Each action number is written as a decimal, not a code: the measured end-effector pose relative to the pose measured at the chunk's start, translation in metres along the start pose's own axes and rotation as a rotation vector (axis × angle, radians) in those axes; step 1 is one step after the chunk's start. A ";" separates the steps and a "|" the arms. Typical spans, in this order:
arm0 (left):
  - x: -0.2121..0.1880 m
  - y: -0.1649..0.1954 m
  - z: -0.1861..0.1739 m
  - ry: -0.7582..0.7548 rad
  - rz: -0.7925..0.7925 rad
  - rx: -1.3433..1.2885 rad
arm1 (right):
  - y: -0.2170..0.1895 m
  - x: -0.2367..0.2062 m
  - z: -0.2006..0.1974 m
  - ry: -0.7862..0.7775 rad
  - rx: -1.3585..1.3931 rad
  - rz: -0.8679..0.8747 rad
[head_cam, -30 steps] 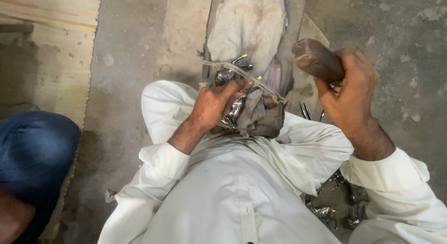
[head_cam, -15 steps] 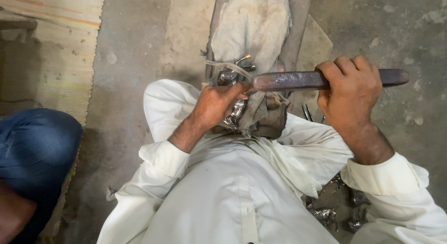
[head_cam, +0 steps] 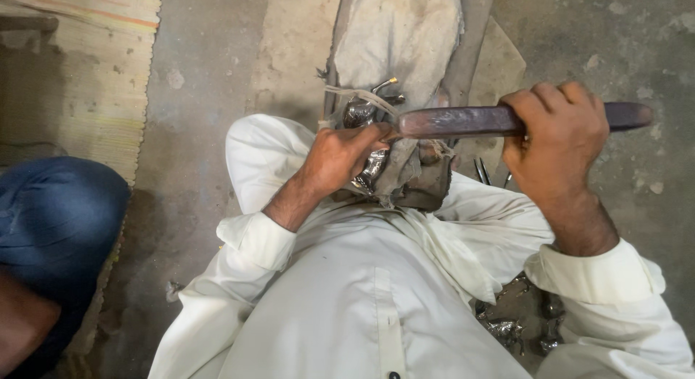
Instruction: The person sits cross-legged on the floor with a leather cushion on their lap, holding a silver cast animal figurine against it. They use a wooden mallet and a small punch to hammer and shape the figurine's body and legs, repositioning the piece and a cord tie as they work, with finished figurines lying on the floor beside them.
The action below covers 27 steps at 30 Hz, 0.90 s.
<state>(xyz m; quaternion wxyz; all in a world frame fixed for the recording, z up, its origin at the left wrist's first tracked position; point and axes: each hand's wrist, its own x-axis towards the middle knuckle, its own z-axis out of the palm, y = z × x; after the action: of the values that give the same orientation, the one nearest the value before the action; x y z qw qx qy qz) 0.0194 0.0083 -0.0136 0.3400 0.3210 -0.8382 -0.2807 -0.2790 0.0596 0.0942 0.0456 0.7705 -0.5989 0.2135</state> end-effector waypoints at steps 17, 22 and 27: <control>-0.033 0.020 -0.012 0.399 -0.283 -0.381 | -0.013 -0.098 0.089 -0.153 1.006 0.663; -0.026 0.020 -0.004 0.461 -0.327 -0.459 | -0.076 -0.115 0.104 -0.126 1.080 0.711; -0.019 0.021 0.003 0.476 -0.380 -0.768 | -0.103 -0.095 0.098 -0.158 0.638 0.658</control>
<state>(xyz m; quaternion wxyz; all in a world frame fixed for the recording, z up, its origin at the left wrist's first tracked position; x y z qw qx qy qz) 0.0204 0.0361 -0.0085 0.5586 0.3749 -0.4999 -0.5454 -0.1735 0.1425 -0.0116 -0.3094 0.5291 -0.7176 0.3308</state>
